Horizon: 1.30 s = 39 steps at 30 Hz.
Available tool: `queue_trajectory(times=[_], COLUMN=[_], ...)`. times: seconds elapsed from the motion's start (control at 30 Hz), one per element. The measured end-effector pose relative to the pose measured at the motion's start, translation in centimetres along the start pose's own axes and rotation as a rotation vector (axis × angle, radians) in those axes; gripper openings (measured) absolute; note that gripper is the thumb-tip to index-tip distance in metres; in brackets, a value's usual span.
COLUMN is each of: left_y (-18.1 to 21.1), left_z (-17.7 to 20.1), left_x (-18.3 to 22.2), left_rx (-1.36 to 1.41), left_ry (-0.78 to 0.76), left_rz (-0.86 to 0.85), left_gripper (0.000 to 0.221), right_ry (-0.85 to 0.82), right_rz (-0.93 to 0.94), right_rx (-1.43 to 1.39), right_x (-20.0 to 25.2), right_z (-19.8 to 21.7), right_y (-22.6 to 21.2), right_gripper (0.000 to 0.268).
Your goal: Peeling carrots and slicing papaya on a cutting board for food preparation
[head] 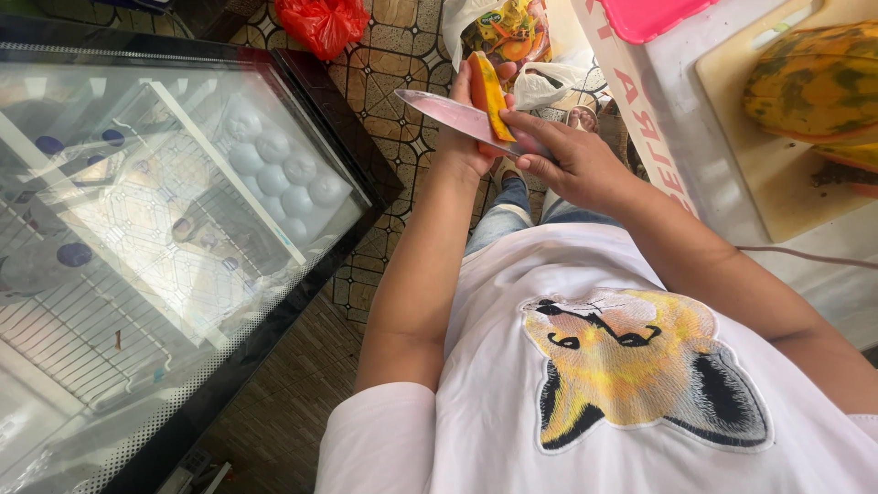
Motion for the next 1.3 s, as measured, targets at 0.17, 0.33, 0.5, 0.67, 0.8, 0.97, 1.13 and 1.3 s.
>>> queue_trajectory(times=[0.17, 0.33, 0.5, 0.67, 0.8, 0.97, 1.13, 1.3], left_y=[0.2, -0.3, 0.0, 1.2, 2.8, 2.7, 4.2, 5.1], left_z=[-1.2, -1.3, -2.4, -2.0, -1.9, 2.0, 4.5, 5.5], left_x=[1.7, 2.6, 4.3, 6.2, 8.0, 8.3, 8.9, 8.3], left_rx=[0.016, 0.013, -0.084, -0.341, -0.456, -0.417, -0.300, -0.133], left_ry=[-0.094, -0.114, -0.121, -0.040, 0.052, 0.065, 0.068, 0.041], left_rz=[0.042, 0.035, 0.084, 0.159, 0.166, 0.178, 0.157, 0.070], left_gripper=[0.046, 0.031, 0.038, 0.041, 0.038, 0.045, 0.043, 0.028], right_ry=[0.033, 0.036, 0.016, -0.108, -0.162, -0.301, -0.480, -0.491], right_rz=[0.009, -0.032, -0.062, -0.146, -0.159, -0.527, -0.790, -0.962], right_rx=[0.002, -0.011, -0.062, -0.107, -0.341, -0.762, -1.042, -1.043], right_x=[-0.3, -0.9, -2.0, -2.8, -3.6, -5.1, -8.0, -10.8], right_z=[0.0, -0.1, -0.4, -0.6, -2.1, -5.1, -5.0, -3.7], right_y=[0.6, 1.5, 3.3, 3.0, 2.3, 4.7, 6.3, 7.6], right_gripper=[0.059, 0.057, 0.060, 0.055, 0.053, 0.052, 0.045, 0.039])
Point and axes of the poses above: each hand's wrist, its own x-axis away from the middle knuckle, its own z-axis out of the back of the hand, y = z × x, the point moved 5 cm from there along -x, towards the middle knuckle, and after that the axes turned 15 degrees about -z, right-handed, at the moved point
